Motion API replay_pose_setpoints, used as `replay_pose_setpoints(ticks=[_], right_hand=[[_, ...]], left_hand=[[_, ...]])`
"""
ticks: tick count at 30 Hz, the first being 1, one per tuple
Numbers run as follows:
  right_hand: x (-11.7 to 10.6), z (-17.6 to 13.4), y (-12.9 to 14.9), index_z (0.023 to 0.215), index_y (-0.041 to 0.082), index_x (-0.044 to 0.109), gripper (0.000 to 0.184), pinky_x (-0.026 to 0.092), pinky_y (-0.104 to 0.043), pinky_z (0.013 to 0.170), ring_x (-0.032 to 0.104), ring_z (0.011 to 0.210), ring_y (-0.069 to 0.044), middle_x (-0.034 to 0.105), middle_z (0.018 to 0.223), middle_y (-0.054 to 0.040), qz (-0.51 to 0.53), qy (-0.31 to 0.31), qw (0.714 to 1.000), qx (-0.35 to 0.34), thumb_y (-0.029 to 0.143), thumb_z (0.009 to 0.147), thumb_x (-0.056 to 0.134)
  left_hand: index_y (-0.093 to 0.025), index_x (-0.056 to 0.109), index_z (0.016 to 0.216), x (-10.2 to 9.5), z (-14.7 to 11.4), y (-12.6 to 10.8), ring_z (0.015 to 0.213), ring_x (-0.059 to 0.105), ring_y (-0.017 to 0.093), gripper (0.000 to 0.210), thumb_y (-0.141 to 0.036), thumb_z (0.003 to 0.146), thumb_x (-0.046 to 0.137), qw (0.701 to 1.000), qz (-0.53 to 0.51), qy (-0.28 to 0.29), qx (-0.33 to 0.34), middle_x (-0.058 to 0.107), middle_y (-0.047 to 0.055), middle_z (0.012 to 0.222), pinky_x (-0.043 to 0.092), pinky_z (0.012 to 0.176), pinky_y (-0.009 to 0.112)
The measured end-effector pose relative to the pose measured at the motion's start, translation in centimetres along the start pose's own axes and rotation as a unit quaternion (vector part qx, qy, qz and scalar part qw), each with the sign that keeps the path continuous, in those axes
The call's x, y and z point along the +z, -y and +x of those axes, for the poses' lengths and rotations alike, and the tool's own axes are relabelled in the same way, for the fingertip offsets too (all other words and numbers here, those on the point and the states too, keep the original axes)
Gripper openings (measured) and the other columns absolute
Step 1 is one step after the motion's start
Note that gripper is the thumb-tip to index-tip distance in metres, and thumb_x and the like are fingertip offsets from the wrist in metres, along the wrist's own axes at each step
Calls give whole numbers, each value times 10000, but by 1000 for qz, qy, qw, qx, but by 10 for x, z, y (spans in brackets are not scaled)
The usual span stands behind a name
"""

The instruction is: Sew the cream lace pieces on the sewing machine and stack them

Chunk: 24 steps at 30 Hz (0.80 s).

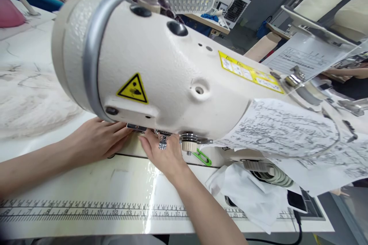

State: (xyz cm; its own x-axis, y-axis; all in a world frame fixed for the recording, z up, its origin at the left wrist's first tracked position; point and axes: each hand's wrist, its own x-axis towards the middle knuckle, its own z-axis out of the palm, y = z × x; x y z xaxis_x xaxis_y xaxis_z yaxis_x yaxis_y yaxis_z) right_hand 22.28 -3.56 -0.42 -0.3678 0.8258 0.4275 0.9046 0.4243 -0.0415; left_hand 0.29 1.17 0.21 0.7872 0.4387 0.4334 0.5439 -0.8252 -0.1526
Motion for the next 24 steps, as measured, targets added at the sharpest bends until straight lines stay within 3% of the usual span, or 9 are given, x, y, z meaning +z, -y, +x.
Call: replay_pose_setpoints(ticks=[6, 11, 17, 24], right_hand=[[3, -1, 2, 1219, 234, 699, 357, 533, -319, 780, 712, 800, -182, 758, 925, -39, 40, 22, 999, -6, 431, 1044, 458], [2, -3, 3, 1238, 259, 688, 374, 523, -311, 713, 709, 802, -194, 752, 904, -39, 48, 41, 998, 20, 466, 1040, 447], [2, -1, 4, 1215, 239, 693, 360, 513, -319, 742, 698, 793, -190, 752, 890, -48, 29, 20, 999, -1, 449, 1038, 459], [3, -1, 8, 1231, 214, 690, 376, 515, -344, 767, 691, 794, -199, 752, 1084, -80, -27, 0, 999, -31, 452, 1030, 479]], left_hand=[[-88, 682, 1168, -1, 1, -1, 1192, 633, 306, 383, -217, 997, 365, 1000, -2, 0, -10, 704, 156, 1225, 414, 1112, 473], [-67, 647, 1239, 1, -1, -2, 1208, 631, 291, 418, -194, 1016, 317, 1000, -10, 5, 11, 722, 148, 1198, 430, 1091, 457], [-76, 645, 1255, 0, 0, -2, 1204, 641, 302, 413, -184, 996, 342, 1000, -25, 15, -1, 728, 153, 1181, 438, 1090, 484], [-103, 641, 1269, 3, -2, -3, 1228, 623, 313, 439, -252, 1006, 323, 999, -27, 23, -29, 706, 153, 1229, 408, 1118, 508]])
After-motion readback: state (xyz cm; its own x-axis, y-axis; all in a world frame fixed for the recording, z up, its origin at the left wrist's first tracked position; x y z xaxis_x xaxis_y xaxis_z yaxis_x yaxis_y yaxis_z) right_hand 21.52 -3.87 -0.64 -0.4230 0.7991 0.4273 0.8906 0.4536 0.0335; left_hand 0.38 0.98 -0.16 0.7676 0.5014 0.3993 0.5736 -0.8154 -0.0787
